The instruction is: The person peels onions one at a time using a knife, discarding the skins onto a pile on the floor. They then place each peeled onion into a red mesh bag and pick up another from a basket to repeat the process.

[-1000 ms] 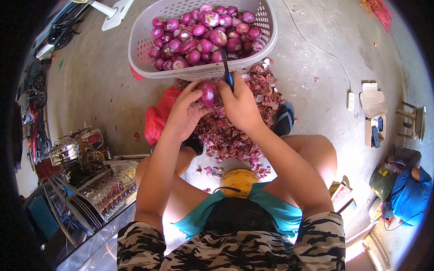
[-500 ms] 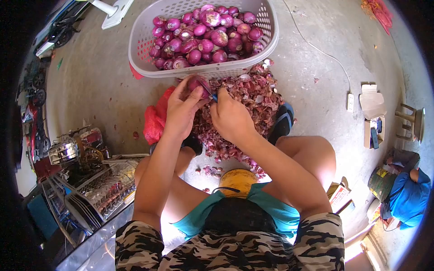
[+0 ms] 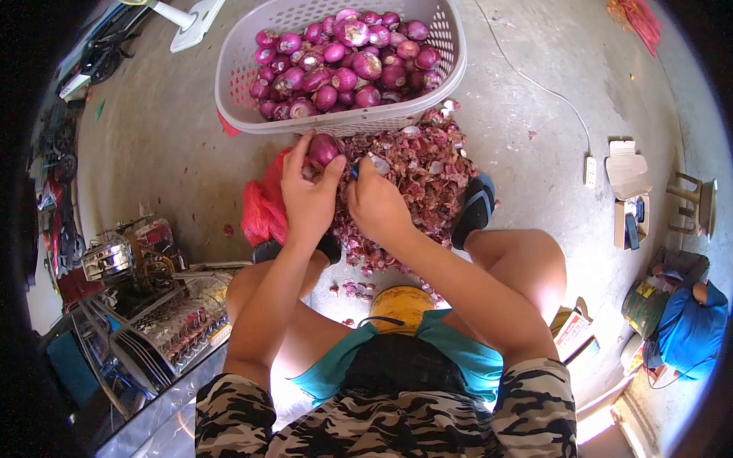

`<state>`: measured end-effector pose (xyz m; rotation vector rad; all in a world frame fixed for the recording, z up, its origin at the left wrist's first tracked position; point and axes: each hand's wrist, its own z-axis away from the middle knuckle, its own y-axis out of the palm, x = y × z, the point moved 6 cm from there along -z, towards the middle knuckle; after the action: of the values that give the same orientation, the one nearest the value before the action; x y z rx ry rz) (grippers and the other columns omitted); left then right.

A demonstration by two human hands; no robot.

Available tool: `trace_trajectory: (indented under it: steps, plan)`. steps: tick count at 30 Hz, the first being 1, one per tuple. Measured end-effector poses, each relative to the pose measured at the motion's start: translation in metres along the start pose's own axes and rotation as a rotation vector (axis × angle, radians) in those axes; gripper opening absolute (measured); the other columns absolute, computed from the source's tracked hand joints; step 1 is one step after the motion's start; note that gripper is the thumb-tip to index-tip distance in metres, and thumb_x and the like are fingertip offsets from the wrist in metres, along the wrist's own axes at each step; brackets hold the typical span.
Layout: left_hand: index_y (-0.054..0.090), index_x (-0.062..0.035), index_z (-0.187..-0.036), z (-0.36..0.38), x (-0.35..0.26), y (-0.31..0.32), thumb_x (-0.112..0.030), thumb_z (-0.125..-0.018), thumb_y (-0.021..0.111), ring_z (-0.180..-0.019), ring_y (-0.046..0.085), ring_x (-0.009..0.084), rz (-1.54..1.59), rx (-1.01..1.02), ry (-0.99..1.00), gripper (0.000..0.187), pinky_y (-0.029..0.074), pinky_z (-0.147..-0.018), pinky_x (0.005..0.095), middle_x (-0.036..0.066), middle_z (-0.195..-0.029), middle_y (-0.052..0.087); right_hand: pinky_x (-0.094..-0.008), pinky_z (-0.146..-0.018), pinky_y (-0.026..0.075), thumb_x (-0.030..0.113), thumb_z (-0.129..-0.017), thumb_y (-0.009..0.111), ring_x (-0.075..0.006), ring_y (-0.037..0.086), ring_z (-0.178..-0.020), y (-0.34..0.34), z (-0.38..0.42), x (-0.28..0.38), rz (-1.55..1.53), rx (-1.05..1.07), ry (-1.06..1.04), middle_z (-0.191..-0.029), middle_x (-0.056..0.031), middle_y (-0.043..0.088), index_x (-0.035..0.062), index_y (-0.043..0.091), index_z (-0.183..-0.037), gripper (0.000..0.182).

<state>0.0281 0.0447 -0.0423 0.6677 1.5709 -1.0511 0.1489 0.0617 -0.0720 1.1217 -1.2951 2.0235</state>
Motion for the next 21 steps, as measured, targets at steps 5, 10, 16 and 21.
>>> trace_trajectory:
  steps: [5,10,16,21]
  plan:
    - [0.049,0.0012,-0.126,-0.001,0.003,-0.004,-0.013,-0.079,0.073,-0.096,0.054,0.0164,-0.120,0.015,0.116,0.055,0.045,-0.084,0.0278,0.010,-0.110,0.050,-0.0563,-0.064,0.043,0.013,-0.088,0.046,-0.0500,0.056,-0.072,0.006,-0.002,0.000,-0.077,0.021,-0.014,-0.070,-0.0338,0.056,-0.0063,0.036,-0.097,0.024]
    - [0.049,0.0015,-0.128,-0.009,0.020,-0.006,-0.012,-0.082,0.070,-0.098,0.054,0.0137,0.024,0.159,0.044,0.052,0.044,-0.085,0.0269,0.007,-0.111,0.054,-0.0559,-0.065,0.044,0.013,-0.088,0.045,-0.0500,0.056,-0.072,0.002,-0.001,-0.002,-0.089,0.101,-0.039,-0.069,-0.0341,0.055,-0.0076,0.037,-0.100,0.026]
    - [0.046,0.0019,-0.130,0.002,0.019,0.007,-0.008,-0.083,0.067,-0.103,0.055,0.0146,0.130,0.314,-0.057,0.053,0.044,-0.090,0.0270,0.009,-0.116,0.055,-0.0546,-0.067,0.045,0.015,-0.088,0.046,-0.0491,0.058,-0.076,0.016,-0.012,-0.034,-0.062,0.066,-0.048,-0.075,-0.0338,0.057,-0.0072,0.044,-0.101,0.025]
    - [0.040,0.0025,-0.133,0.002,0.011,0.016,-0.009,-0.088,0.059,-0.103,0.057,0.0179,0.447,0.329,-0.268,0.049,0.049,-0.089,0.0331,0.012,-0.117,0.054,-0.0543,-0.070,0.045,0.019,-0.088,0.047,-0.0485,0.058,-0.079,0.025,-0.014,-0.045,-0.036,0.021,0.056,-0.079,-0.0330,0.058,-0.0065,0.046,-0.096,0.027]
